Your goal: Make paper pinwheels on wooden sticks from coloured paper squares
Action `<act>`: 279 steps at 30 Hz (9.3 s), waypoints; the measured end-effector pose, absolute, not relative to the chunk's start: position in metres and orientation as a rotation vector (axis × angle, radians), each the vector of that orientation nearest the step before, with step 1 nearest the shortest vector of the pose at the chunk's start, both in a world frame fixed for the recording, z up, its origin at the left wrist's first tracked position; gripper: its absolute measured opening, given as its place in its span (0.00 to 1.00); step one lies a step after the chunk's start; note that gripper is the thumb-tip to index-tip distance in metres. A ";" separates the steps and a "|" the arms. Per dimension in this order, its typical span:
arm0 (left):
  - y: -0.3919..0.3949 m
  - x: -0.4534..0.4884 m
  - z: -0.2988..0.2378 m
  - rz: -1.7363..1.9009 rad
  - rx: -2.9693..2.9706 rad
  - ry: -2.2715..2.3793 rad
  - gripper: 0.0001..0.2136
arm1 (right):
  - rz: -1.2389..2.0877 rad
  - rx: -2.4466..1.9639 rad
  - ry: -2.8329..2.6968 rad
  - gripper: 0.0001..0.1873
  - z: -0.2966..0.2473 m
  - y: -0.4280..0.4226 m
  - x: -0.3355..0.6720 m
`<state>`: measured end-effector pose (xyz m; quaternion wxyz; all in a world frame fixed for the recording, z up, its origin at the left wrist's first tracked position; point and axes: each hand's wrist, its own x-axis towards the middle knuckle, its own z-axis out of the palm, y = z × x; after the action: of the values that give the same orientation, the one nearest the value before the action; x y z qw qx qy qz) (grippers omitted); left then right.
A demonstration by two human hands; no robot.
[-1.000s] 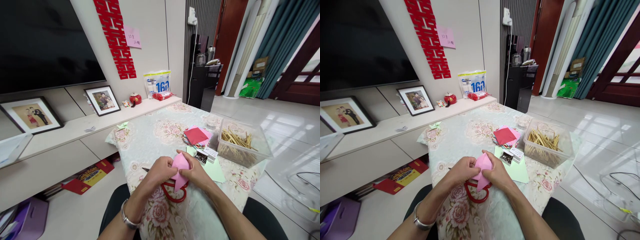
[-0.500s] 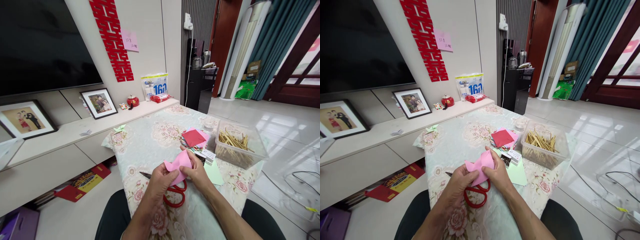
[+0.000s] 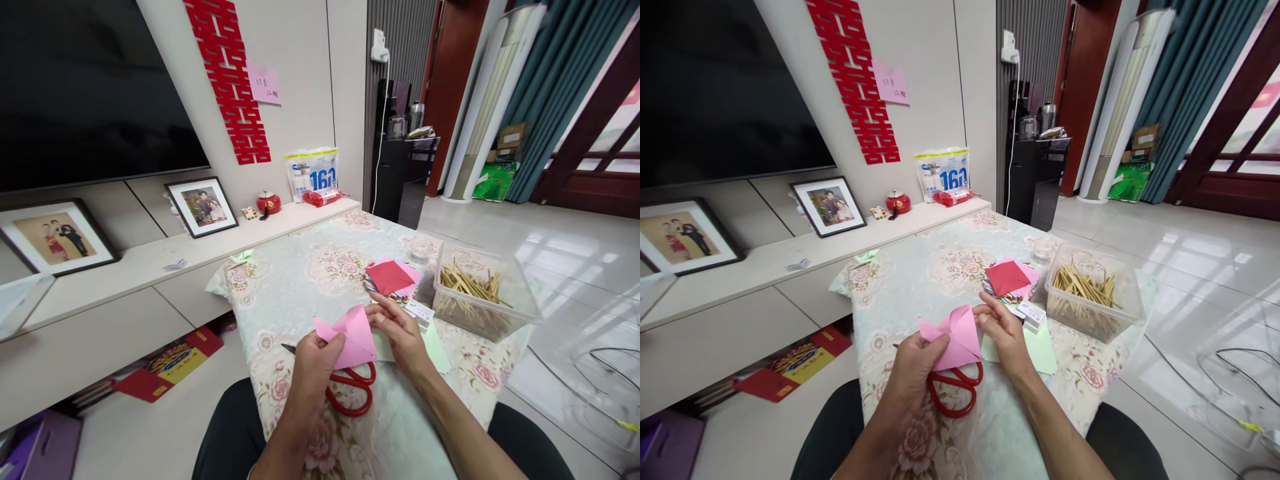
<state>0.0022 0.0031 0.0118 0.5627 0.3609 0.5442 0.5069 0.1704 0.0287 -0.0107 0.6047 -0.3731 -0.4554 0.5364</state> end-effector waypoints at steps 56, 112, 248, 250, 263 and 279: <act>0.015 -0.008 0.001 1.034 1.175 1.421 0.06 | 1.167 -1.044 -1.729 0.08 0.000 0.016 0.157; 0.014 -0.004 -0.004 1.018 1.333 1.552 0.04 | 1.054 -1.281 -1.684 0.06 -0.015 0.017 0.150; 0.011 -0.014 -0.002 1.029 1.055 1.326 0.04 | 0.786 -0.963 -1.912 0.06 0.009 0.008 0.158; 0.011 -0.012 -0.002 1.024 1.064 1.335 0.04 | 0.774 -0.992 -1.895 0.06 0.008 0.009 0.157; 0.009 -0.007 -0.004 1.034 1.066 1.370 0.04 | 0.725 -1.083 -1.874 0.07 -0.002 0.012 0.153; 0.010 -0.005 -0.010 1.030 1.136 1.433 0.05 | 0.607 -1.145 -1.923 0.08 -0.009 0.013 0.151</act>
<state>-0.0049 0.0105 -0.0105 0.4983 0.4694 0.5920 0.4254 0.1512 0.0128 -0.0091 0.3999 -0.4527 -0.7600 0.2400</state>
